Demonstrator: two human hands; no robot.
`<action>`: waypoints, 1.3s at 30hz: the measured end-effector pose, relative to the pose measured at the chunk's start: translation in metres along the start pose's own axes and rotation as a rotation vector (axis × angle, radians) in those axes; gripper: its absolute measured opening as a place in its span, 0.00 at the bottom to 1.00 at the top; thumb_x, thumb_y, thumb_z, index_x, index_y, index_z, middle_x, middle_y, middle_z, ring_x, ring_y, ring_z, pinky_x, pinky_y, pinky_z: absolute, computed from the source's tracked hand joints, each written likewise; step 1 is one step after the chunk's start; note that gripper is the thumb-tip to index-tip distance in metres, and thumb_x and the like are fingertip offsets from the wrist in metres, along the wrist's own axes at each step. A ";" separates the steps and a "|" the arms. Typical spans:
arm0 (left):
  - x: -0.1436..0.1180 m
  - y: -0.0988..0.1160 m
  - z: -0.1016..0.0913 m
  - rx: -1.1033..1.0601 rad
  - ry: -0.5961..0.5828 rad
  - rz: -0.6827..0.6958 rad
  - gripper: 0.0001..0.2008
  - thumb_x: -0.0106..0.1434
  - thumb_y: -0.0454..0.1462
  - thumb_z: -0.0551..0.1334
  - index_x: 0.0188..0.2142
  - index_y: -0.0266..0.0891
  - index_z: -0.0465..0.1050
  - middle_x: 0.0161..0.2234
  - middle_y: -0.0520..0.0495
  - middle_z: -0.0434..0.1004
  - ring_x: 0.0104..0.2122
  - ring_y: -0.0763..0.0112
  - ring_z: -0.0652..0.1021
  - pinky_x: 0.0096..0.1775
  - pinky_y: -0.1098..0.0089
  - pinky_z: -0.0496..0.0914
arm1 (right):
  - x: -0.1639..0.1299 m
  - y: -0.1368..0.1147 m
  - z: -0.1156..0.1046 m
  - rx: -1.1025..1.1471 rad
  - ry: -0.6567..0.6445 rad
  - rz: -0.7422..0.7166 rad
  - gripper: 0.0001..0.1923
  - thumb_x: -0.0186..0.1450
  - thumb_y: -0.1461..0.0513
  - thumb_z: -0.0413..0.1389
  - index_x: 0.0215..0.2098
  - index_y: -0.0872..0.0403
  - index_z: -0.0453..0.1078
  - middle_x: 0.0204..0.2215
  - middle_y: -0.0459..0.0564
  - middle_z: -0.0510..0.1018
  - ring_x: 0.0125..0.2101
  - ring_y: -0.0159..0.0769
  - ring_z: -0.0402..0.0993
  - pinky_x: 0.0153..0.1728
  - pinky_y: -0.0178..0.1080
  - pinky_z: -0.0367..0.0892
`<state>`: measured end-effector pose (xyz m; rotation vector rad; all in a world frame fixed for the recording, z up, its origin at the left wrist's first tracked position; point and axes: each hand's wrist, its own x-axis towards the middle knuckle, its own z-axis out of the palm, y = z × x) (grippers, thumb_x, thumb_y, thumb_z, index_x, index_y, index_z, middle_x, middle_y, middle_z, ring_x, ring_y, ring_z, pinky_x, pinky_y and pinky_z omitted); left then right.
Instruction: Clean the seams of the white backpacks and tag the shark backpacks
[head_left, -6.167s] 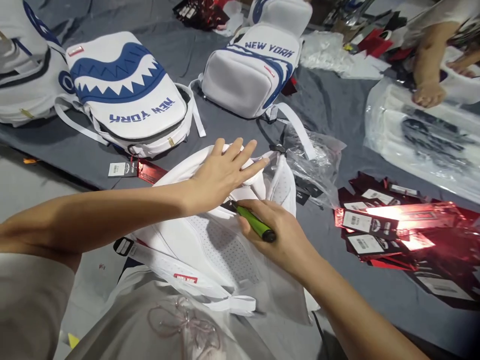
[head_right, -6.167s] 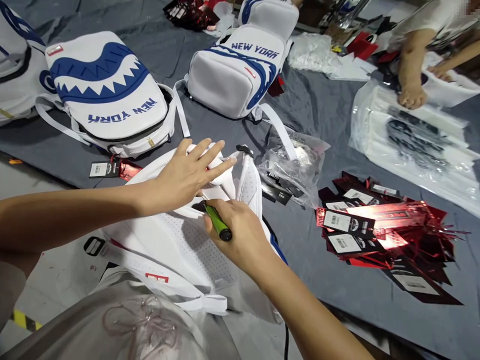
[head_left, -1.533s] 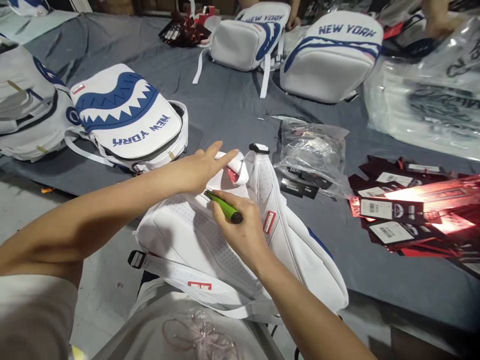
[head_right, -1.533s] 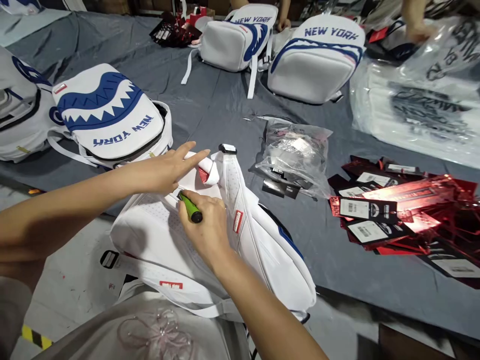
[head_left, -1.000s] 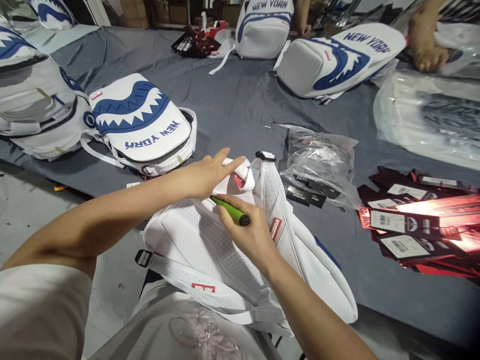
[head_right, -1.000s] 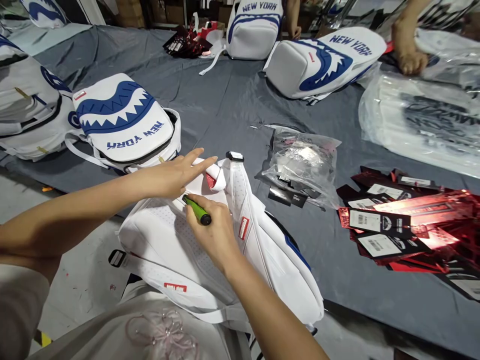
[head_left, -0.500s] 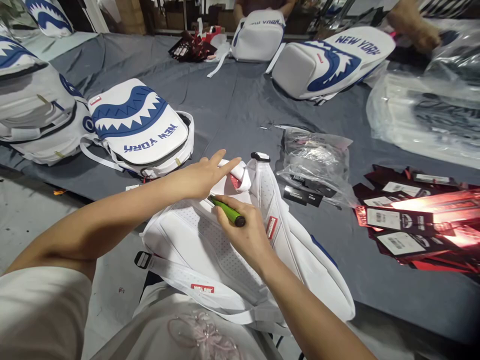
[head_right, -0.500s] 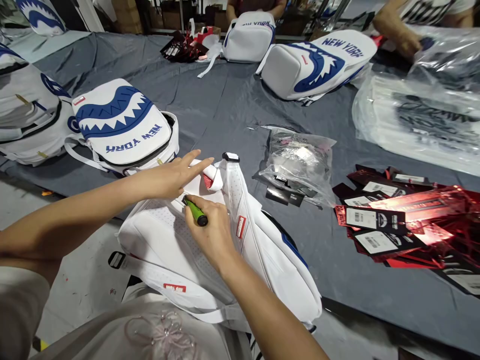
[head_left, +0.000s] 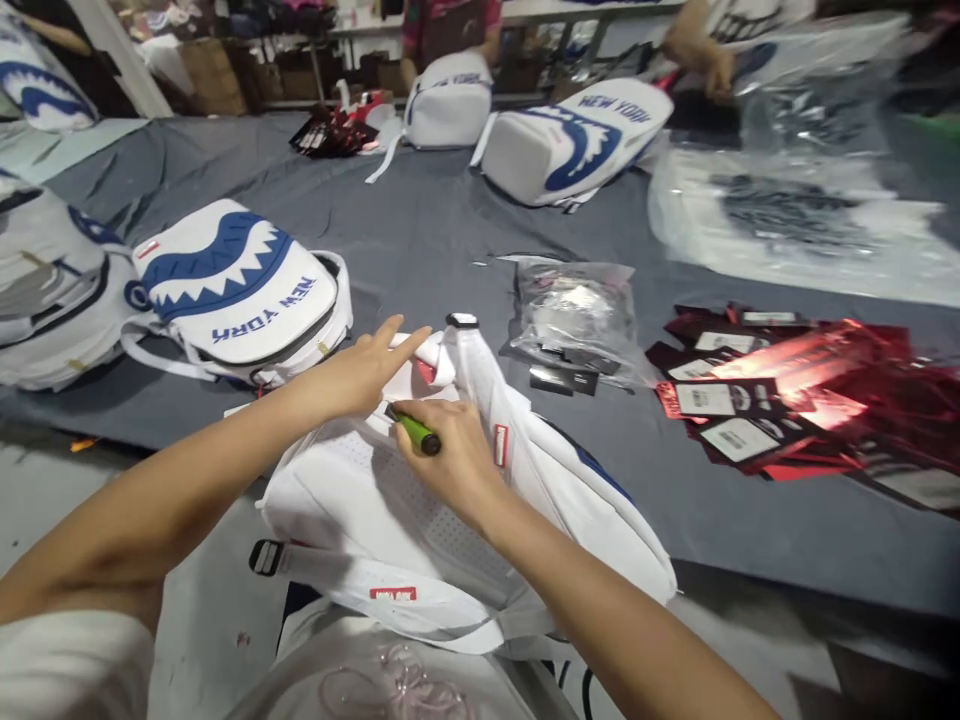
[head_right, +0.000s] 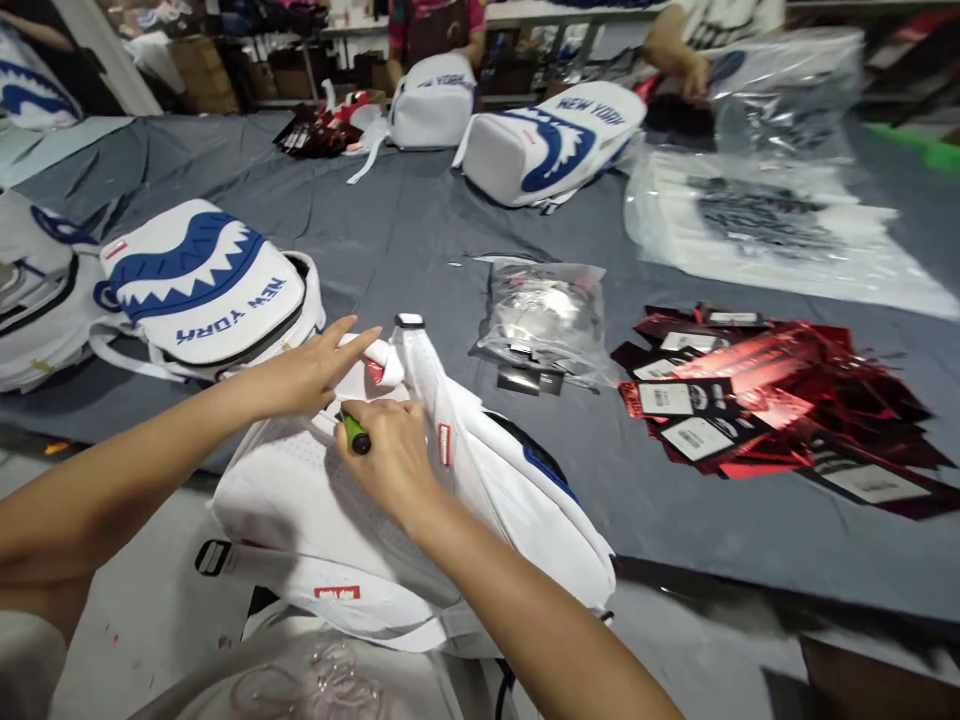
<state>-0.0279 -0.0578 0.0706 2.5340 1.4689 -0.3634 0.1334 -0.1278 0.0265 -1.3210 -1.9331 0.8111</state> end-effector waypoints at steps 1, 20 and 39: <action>-0.001 -0.001 0.000 -0.006 0.003 -0.004 0.50 0.58 0.23 0.58 0.71 0.48 0.30 0.72 0.30 0.32 0.65 0.41 0.62 0.55 0.55 0.68 | -0.001 -0.003 -0.012 0.039 -0.030 0.003 0.08 0.62 0.64 0.57 0.36 0.53 0.79 0.35 0.50 0.83 0.37 0.41 0.79 0.46 0.46 0.68; 0.000 0.005 -0.003 0.008 0.002 -0.039 0.46 0.60 0.25 0.55 0.71 0.49 0.32 0.72 0.32 0.33 0.67 0.44 0.60 0.56 0.53 0.69 | 0.031 0.235 -0.114 -1.144 -0.306 0.086 0.21 0.68 0.71 0.45 0.58 0.67 0.65 0.51 0.69 0.74 0.49 0.50 0.70 0.47 0.45 0.58; -0.004 -0.001 0.006 -0.058 0.084 0.002 0.50 0.58 0.27 0.60 0.71 0.54 0.31 0.72 0.33 0.35 0.64 0.44 0.64 0.52 0.57 0.70 | 0.016 0.157 -0.126 -0.728 0.190 0.212 0.17 0.68 0.66 0.48 0.48 0.59 0.76 0.41 0.57 0.81 0.40 0.41 0.76 0.39 0.38 0.68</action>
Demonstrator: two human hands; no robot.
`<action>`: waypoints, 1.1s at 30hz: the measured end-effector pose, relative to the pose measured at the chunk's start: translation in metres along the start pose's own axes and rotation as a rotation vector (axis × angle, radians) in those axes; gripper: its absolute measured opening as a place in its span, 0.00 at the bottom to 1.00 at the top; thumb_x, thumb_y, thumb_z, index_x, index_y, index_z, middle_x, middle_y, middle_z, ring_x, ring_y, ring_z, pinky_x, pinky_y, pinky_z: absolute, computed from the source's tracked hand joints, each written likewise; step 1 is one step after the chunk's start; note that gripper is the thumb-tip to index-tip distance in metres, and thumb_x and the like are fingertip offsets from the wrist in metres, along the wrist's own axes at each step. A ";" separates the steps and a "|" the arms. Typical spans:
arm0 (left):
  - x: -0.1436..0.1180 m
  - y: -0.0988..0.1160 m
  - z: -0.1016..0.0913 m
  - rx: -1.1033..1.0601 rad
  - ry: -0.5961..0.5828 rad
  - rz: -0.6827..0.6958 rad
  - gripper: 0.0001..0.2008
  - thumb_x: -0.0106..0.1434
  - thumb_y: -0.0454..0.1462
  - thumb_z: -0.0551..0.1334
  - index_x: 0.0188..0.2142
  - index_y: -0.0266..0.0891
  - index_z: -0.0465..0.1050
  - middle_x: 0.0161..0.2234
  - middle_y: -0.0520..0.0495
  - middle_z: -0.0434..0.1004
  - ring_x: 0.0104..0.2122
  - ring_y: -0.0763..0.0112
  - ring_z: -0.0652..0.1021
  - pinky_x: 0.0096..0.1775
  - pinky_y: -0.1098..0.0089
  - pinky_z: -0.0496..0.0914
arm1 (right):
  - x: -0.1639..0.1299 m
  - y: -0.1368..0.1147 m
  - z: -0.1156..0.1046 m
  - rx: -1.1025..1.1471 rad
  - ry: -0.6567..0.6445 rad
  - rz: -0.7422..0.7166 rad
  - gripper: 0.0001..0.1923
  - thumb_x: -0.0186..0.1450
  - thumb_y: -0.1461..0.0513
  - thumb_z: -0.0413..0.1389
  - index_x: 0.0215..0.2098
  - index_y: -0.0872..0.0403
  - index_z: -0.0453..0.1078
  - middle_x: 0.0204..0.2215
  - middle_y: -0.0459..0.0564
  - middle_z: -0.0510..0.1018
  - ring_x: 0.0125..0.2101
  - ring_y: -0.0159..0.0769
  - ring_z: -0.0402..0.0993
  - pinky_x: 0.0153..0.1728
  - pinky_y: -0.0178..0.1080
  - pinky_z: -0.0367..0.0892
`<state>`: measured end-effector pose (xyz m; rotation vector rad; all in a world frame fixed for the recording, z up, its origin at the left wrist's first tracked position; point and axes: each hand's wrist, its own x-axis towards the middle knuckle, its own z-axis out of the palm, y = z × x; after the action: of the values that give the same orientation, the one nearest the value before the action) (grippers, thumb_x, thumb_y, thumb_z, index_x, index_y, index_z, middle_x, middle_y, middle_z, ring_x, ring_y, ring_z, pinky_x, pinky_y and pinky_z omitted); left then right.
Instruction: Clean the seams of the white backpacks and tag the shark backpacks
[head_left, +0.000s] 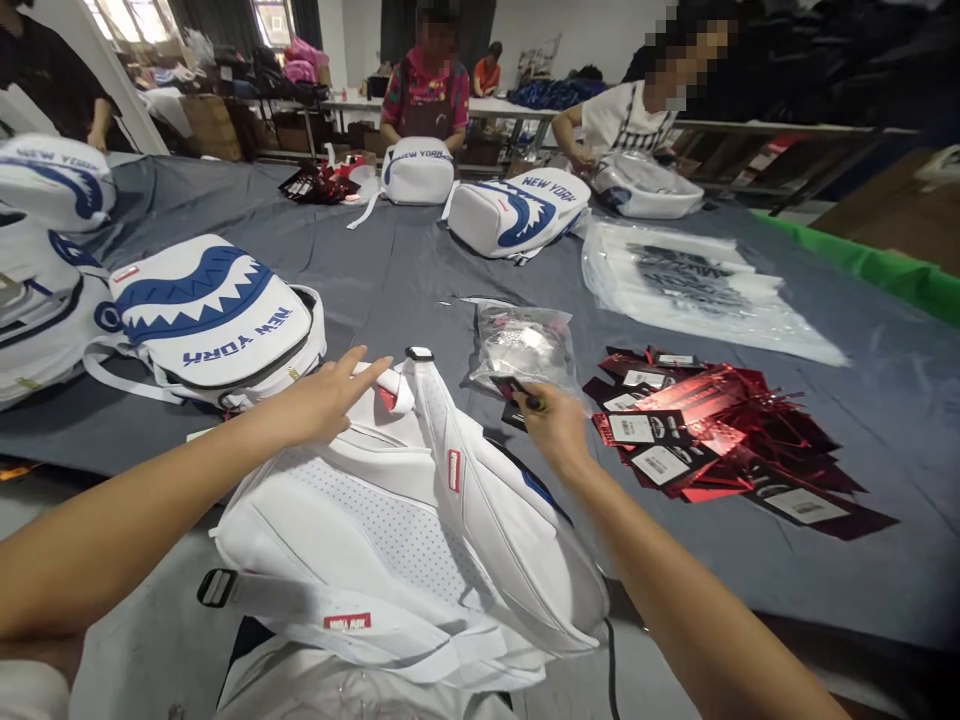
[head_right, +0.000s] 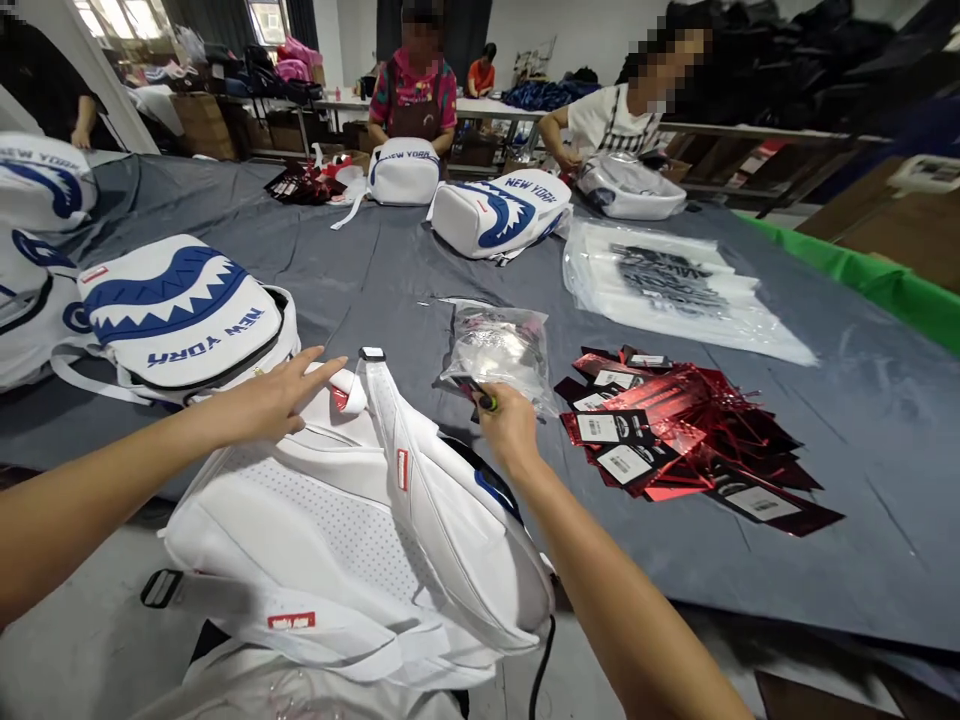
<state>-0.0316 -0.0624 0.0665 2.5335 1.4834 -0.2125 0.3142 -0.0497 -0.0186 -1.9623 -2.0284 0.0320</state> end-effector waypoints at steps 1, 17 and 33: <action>0.000 0.003 0.000 0.013 0.000 -0.018 0.51 0.58 0.28 0.62 0.71 0.54 0.31 0.72 0.32 0.34 0.63 0.42 0.64 0.51 0.56 0.71 | -0.005 -0.011 -0.012 0.090 0.064 0.012 0.18 0.69 0.62 0.47 0.49 0.60 0.75 0.38 0.55 0.81 0.36 0.39 0.76 0.36 0.38 0.68; -0.073 -0.024 0.049 -0.675 0.287 -0.107 0.42 0.67 0.54 0.55 0.71 0.38 0.41 0.72 0.41 0.43 0.70 0.56 0.52 0.69 0.56 0.49 | -0.029 -0.169 -0.063 0.055 -0.350 -0.449 0.21 0.56 0.74 0.56 0.40 0.48 0.79 0.32 0.48 0.83 0.34 0.41 0.79 0.28 0.34 0.61; -0.086 -0.026 0.079 -0.708 0.358 -0.129 0.45 0.62 0.43 0.64 0.71 0.47 0.41 0.71 0.45 0.47 0.69 0.58 0.56 0.68 0.56 0.55 | -0.016 -0.226 -0.040 -0.116 -0.386 -0.691 0.16 0.61 0.70 0.57 0.46 0.54 0.75 0.34 0.54 0.83 0.35 0.45 0.80 0.32 0.37 0.66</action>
<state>-0.0985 -0.1418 0.0070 1.9572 1.4835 0.6642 0.1045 -0.0865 0.0685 -1.2755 -2.9152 0.1466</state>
